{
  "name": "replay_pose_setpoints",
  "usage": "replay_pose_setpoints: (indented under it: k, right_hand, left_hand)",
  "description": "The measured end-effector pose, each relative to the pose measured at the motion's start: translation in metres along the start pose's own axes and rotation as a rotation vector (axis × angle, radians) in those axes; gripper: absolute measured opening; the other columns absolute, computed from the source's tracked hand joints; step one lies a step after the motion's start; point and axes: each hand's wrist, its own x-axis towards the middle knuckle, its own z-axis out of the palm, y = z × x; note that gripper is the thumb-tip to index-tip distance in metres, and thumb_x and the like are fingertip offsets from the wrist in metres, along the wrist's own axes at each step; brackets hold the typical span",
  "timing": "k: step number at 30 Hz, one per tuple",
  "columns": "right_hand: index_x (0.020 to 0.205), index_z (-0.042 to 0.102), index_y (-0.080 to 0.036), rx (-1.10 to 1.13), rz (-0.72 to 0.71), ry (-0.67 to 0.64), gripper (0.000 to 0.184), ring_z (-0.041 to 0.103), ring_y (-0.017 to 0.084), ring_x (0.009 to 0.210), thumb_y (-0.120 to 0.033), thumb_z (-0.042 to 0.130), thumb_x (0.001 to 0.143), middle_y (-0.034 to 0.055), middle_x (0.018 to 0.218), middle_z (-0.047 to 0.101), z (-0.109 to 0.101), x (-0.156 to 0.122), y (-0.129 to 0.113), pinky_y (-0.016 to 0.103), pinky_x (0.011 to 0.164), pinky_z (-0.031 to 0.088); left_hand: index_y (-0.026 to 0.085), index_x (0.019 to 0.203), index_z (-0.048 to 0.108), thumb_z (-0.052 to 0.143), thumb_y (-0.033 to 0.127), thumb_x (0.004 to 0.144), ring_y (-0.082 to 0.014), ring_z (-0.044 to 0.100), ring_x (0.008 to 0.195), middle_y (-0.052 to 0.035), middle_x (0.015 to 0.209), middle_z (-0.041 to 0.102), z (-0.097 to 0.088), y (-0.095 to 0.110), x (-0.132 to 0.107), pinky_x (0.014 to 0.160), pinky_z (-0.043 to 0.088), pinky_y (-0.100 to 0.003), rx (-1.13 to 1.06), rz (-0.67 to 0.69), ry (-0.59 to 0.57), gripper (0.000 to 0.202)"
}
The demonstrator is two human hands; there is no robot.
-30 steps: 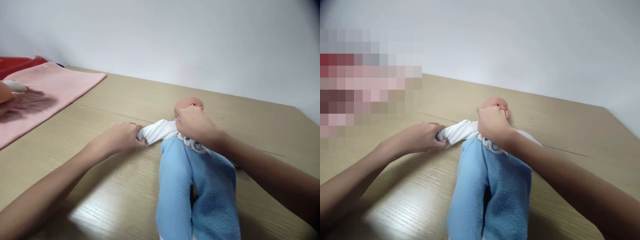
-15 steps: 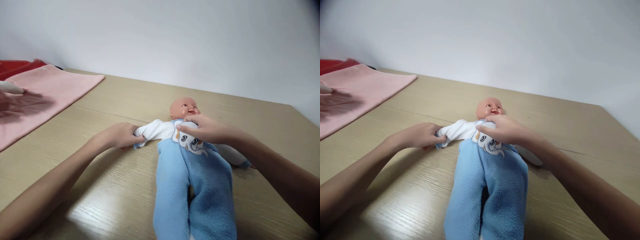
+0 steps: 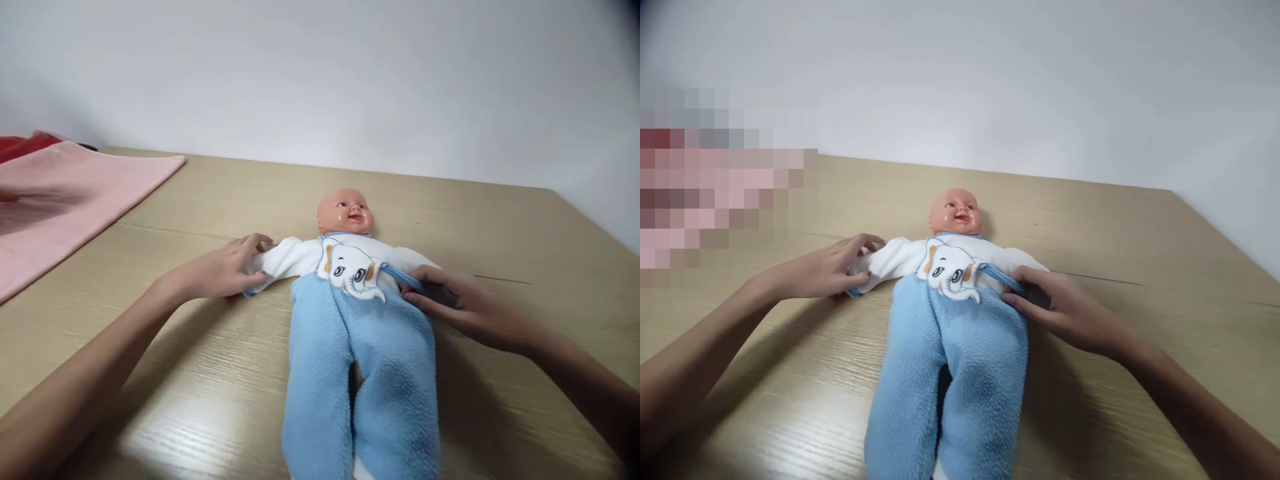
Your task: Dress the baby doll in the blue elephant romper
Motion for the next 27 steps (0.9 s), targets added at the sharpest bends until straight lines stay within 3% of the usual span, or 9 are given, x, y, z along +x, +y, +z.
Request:
replay_pose_setpoints:
  k: [3, 5, 8, 10, 15, 19, 23, 27]
  right_hand:
    - [0.111, 0.075, -0.026, -0.069, -0.114, 0.187, 0.027, 0.073, 0.025, 0.093, -0.053, 0.068, 0.113, 0.004, 0.104, 0.077, 0.023, -0.01, 0.018, 0.039, 0.084, 0.056]
    - [0.107, 0.072, -0.026, -0.151, -0.243, 0.288, 0.016, 0.072, 0.026, 0.094, -0.042, 0.07, 0.112, 0.0045, 0.104, 0.077, 0.037, -0.013, 0.031, 0.04, 0.085, 0.055]
    - [0.107, 0.068, -0.026, -0.284, -0.407, 0.316, 0.003, 0.071, 0.025, 0.089, -0.025, 0.07, 0.109, 0.0038, 0.1, 0.075, 0.053, -0.016, 0.047, 0.041, 0.082, 0.054]
    - [0.109, 0.065, -0.026, -0.342, -0.474, 0.316, 0.008, 0.071, 0.024, 0.089, -0.018, 0.066, 0.108, 0.0034, 0.099, 0.075, 0.059, -0.017, 0.053, 0.042, 0.086, 0.054]
    - [0.109, 0.061, -0.024, -0.398, -0.515, 0.309, 0.011, 0.07, 0.023, 0.086, -0.014, 0.059, 0.11, 0.0028, 0.094, 0.073, 0.061, -0.016, 0.052, 0.041, 0.087, 0.054]
    - [0.108, 0.062, -0.024, -0.389, -0.522, 0.314, 0.007, 0.07, 0.023, 0.085, -0.017, 0.061, 0.11, 0.0031, 0.094, 0.074, 0.06, -0.015, 0.051, 0.041, 0.085, 0.053]
    - [0.114, 0.063, -0.025, -0.376, -0.502, 0.295, 0.009, 0.072, 0.025, 0.089, -0.016, 0.061, 0.11, 0.0049, 0.098, 0.076, 0.06, -0.015, 0.054, 0.043, 0.087, 0.053]
    - [0.116, 0.062, -0.022, -0.386, -0.495, 0.279, 0.006, 0.073, 0.024, 0.09, -0.02, 0.06, 0.112, 0.0064, 0.103, 0.077, 0.06, -0.011, 0.054, 0.043, 0.088, 0.052]
  left_hand:
    - [0.016, 0.163, 0.047, 0.056, 0.063, 0.101, -0.0432, 0.05, 0.161, -0.0209, 0.175, 0.051, -0.001, 0.015, 0.017, 0.133, 0.041, -0.059, -0.016, 0.132, 0.049, 0.078]
    - [0.02, 0.162, 0.052, 0.054, 0.064, 0.106, -0.0406, 0.055, 0.156, -0.017, 0.171, 0.058, -0.001, 0.026, 0.035, 0.131, 0.044, -0.056, -0.071, 0.179, 0.02, 0.071]
    - [0.022, 0.15, 0.063, 0.055, 0.072, 0.107, -0.0369, 0.066, 0.143, -0.0133, 0.157, 0.07, -0.002, 0.037, 0.065, 0.122, 0.051, -0.05, -0.199, 0.149, -0.084, 0.067]
    - [0.021, 0.141, 0.069, 0.058, 0.077, 0.104, -0.0369, 0.069, 0.139, -0.0131, 0.149, 0.076, -0.002, 0.037, 0.081, 0.121, 0.052, -0.049, -0.267, 0.121, -0.146, 0.068]
    - [0.026, 0.139, 0.079, 0.06, 0.08, 0.102, -0.0382, 0.065, 0.149, -0.0096, 0.16, 0.074, 0.001, 0.018, 0.097, 0.126, 0.05, -0.046, -0.359, 0.026, -0.168, 0.067]
    - [0.03, 0.14, 0.08, 0.055, 0.06, 0.109, -0.0321, 0.065, 0.151, -0.0055, 0.163, 0.072, 0.002, 0.002, 0.106, 0.131, 0.047, -0.044, -0.478, 0.126, -0.268, 0.05]
    - [0.027, 0.138, 0.077, 0.075, 0.05, 0.099, -0.0327, 0.072, 0.14, -0.0084, 0.153, 0.078, -0.003, -0.007, 0.121, 0.116, 0.058, -0.041, -0.583, 0.226, -0.441, 0.045]
    - [0.025, 0.134, 0.076, 0.083, 0.054, 0.1, -0.0302, 0.077, 0.122, -0.0107, 0.139, 0.081, -0.01, -0.009, 0.138, 0.103, 0.062, -0.037, -0.602, 0.376, -0.607, 0.045]
